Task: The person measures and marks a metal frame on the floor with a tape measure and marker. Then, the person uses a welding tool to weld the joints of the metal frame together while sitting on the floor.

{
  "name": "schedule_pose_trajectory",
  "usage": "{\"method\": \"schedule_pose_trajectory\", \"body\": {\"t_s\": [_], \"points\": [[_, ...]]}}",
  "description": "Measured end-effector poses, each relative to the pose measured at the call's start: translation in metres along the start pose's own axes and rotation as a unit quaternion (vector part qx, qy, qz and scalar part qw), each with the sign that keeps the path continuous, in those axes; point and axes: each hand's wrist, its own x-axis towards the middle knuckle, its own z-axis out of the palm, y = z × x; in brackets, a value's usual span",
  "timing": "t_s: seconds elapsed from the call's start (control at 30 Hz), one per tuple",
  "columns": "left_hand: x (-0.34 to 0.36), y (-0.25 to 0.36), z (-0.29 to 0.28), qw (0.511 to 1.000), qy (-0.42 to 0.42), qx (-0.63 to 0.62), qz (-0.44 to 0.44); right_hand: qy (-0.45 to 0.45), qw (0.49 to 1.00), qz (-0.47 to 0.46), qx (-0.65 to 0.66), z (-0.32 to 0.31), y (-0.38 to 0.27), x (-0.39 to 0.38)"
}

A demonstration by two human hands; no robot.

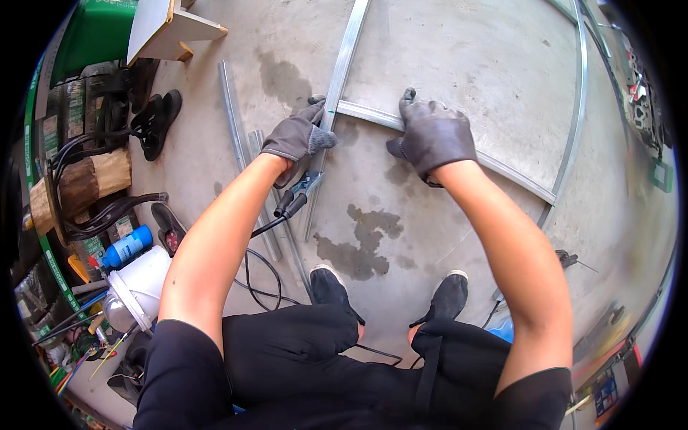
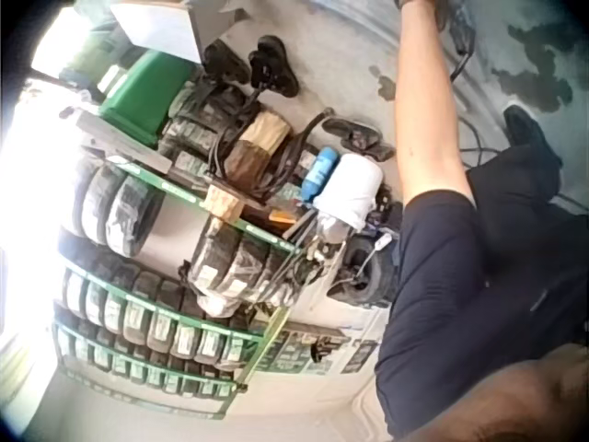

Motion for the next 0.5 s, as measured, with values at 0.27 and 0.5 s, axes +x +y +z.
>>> {"method": "schedule_pose_trajectory", "body": {"t_s": [0.27, 0.5], "points": [[-0.005, -0.005, -0.016, 0.996, 0.002, 0.093, -0.013, 0.209, 0.971, -0.053, 0.104, 0.034, -0.054, 0.037], [-0.003, -0.012, -0.012, 0.983, 0.021, 0.179, 0.024, 0.23, 0.964, -0.074, 0.113, 0.044, -0.048, 0.039]]}}
